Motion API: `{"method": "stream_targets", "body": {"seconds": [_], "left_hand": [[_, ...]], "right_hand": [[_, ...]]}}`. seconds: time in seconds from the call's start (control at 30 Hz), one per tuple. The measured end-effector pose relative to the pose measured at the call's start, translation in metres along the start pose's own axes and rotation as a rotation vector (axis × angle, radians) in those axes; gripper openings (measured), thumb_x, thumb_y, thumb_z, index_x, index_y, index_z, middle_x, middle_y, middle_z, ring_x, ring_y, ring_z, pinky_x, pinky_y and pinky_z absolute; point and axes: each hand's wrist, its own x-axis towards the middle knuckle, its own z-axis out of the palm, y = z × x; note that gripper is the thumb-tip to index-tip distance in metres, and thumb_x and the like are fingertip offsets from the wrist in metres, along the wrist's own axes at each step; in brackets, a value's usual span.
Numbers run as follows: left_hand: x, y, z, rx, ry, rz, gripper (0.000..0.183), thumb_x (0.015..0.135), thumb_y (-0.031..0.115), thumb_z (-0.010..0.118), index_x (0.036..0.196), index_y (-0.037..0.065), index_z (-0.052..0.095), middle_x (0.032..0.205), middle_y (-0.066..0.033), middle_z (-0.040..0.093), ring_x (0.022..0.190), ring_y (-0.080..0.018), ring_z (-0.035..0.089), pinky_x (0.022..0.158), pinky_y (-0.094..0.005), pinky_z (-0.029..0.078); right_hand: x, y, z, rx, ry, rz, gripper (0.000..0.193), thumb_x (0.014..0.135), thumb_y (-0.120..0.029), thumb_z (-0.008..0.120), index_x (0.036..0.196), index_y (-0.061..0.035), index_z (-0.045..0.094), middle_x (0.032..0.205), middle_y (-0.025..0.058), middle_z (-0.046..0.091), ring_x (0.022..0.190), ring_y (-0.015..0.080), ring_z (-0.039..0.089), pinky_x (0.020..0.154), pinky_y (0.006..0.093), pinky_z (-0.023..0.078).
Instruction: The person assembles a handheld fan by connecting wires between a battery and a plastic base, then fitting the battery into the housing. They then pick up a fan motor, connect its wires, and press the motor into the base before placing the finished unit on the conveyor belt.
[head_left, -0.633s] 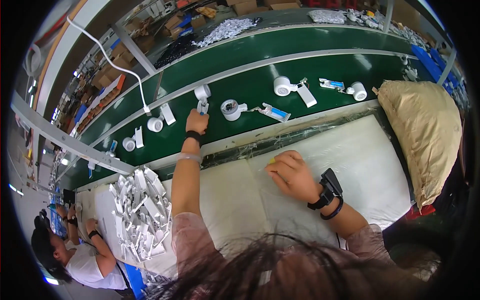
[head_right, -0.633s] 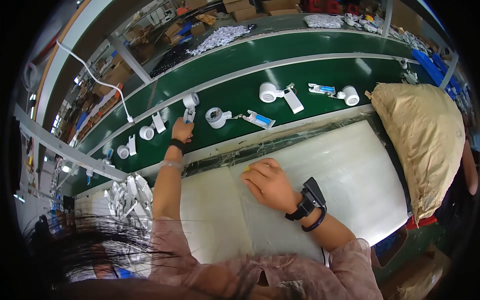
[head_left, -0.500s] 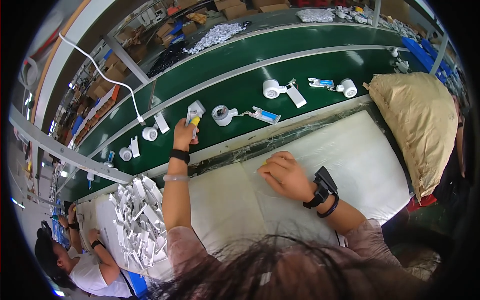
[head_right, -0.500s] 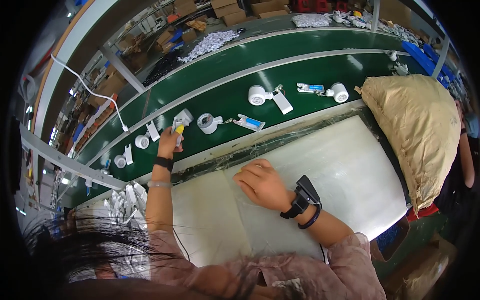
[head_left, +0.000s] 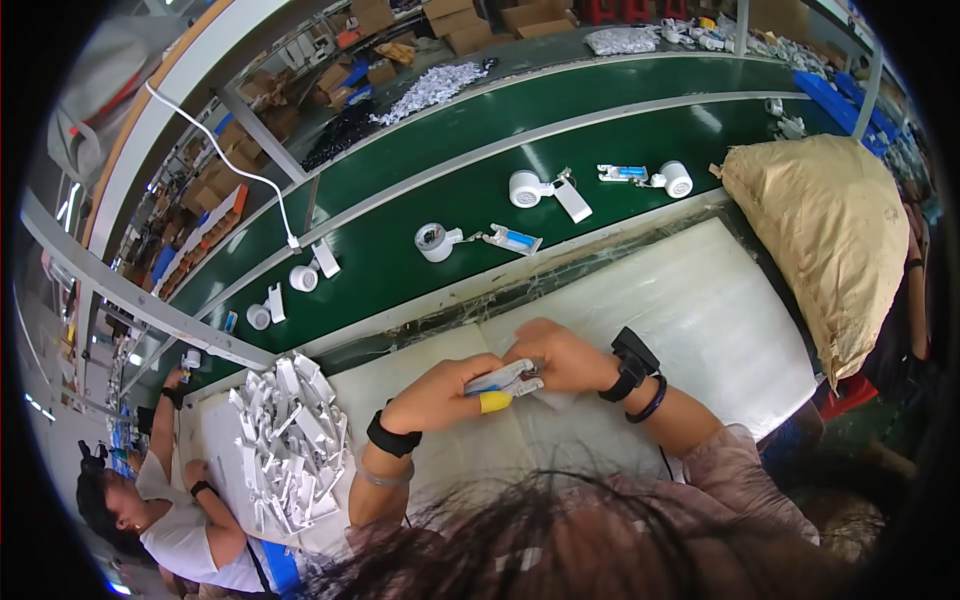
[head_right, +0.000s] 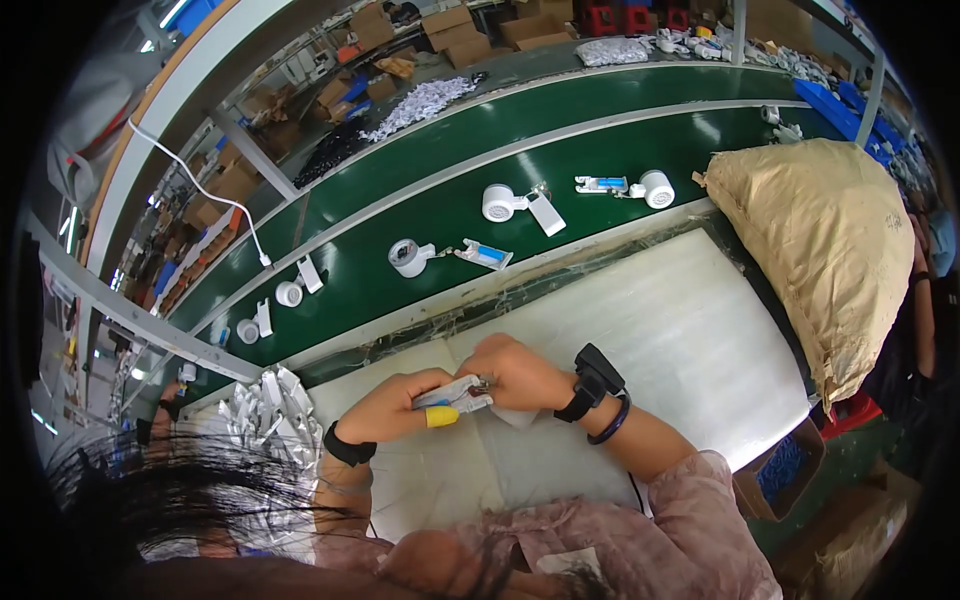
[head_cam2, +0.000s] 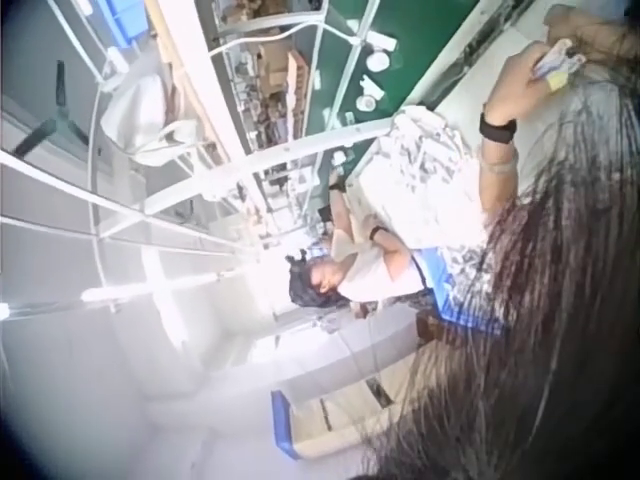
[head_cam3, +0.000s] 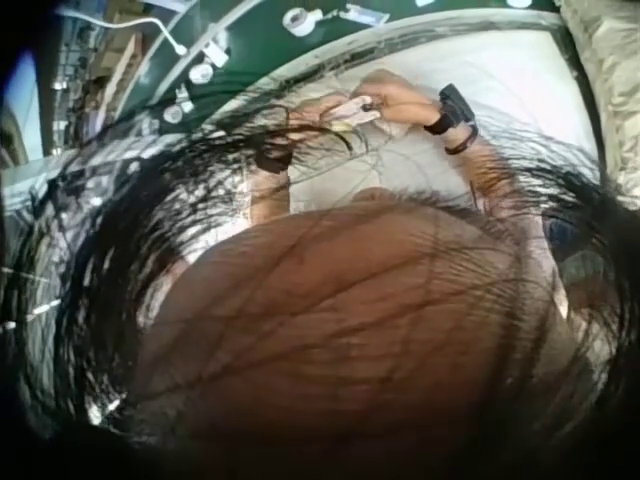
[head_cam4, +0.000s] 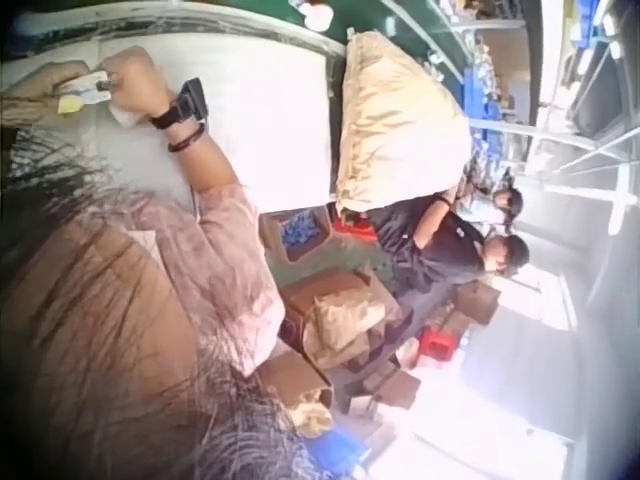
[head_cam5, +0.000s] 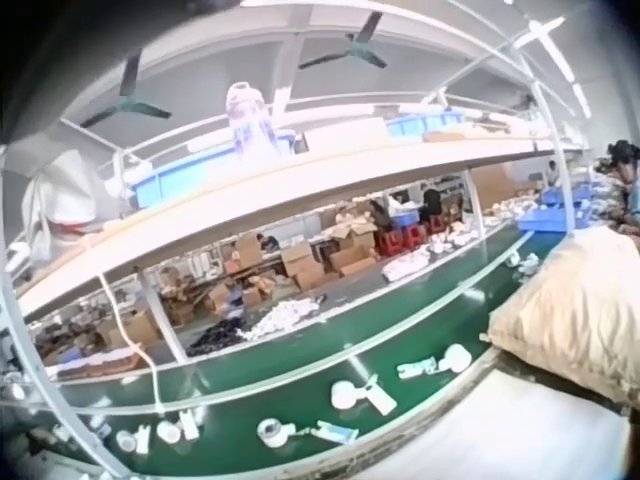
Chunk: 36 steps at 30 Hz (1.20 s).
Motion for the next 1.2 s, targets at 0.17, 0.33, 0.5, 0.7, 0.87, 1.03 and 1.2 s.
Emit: {"method": "stream_targets", "body": {"seconds": [0.17,0.33,0.5,0.7,0.87,1.03,1.2], "left_hand": [[-0.012,0.009,-0.001,0.282,-0.064,-0.214,0.031,0.085,0.024,0.064,0.109,0.007,0.057,0.082,-0.0167,0.065,0.073,-0.0369,0.062,0.064,-0.0411,0.047],[-0.013,-0.005,0.010,0.729,0.217,-0.380,0.025,0.080,0.012,0.061,0.102,0.003,0.056,0.074,-0.0183,0.063,0.073,-0.0324,0.067,0.060,-0.0408,0.049],[0.007,-0.026,0.029,0.279,0.659,-0.238,0.023,0.083,0.004,0.053,0.105,-0.002,0.053,0.082,-0.0171,0.066,0.066,-0.0246,0.067,0.056,-0.0333,0.051],[0.016,-0.037,0.050,-0.117,0.766,-0.136,0.034,0.088,0.008,0.053,0.121,0.004,0.046,0.084,-0.0158,0.062,0.061,-0.0242,0.059,0.054,-0.0366,0.049],[0.023,-0.034,0.056,-0.680,0.639,-0.162,0.032,0.099,0.023,0.040,0.125,0.006,0.046,0.081,-0.0057,0.058,0.055,-0.0122,0.055,0.047,-0.0274,0.049],[0.023,-0.044,0.057,-0.763,0.663,-0.146,0.031,0.102,0.026,0.039,0.125,0.006,0.046,0.085,-0.0072,0.059,0.057,-0.0133,0.057,0.048,-0.0281,0.050],[0.023,-0.045,0.061,-0.792,0.685,-0.137,0.031,0.099,0.018,0.040,0.128,0.006,0.045,0.089,-0.0080,0.059,0.062,-0.0132,0.058,0.050,-0.0282,0.051]], "right_hand": [[-0.005,0.006,0.001,0.321,-0.110,0.108,0.020,0.075,-0.011,0.071,0.094,-0.0064,0.066,0.075,0.0101,0.065,0.064,0.0236,0.060,0.061,0.0318,0.046],[-0.001,-0.006,-0.009,0.337,-0.316,0.227,0.020,0.089,-0.021,0.067,0.098,-0.0030,0.065,0.081,0.0064,0.067,0.073,0.0128,0.061,0.066,0.0298,0.047],[-0.002,0.001,-0.004,0.925,-0.244,0.374,0.020,0.094,-0.013,0.061,0.109,-0.0008,0.064,0.086,0.0042,0.068,0.083,0.0099,0.063,0.074,0.0253,0.049],[0.002,-0.011,-0.013,0.535,-0.219,0.471,0.012,0.088,-0.007,0.065,0.100,-0.0023,0.065,0.079,0.0034,0.068,0.076,0.0128,0.064,0.070,0.0259,0.048],[0.005,-0.005,-0.004,-0.259,0.430,0.060,0.015,0.073,-0.001,0.069,0.087,-0.0056,0.063,0.071,0.0064,0.061,0.064,0.0270,0.057,0.064,0.0353,0.047],[0.007,-0.004,0.005,-0.217,0.426,0.010,0.017,0.075,-0.002,0.071,0.090,-0.0040,0.063,0.082,0.0081,0.064,0.077,0.0271,0.059,0.070,0.0352,0.047],[0.005,-0.003,0.009,-0.180,0.376,-0.006,0.020,0.080,0.002,0.068,0.098,-0.0029,0.064,0.090,0.0108,0.065,0.086,0.0292,0.060,0.074,0.0356,0.048]]}}
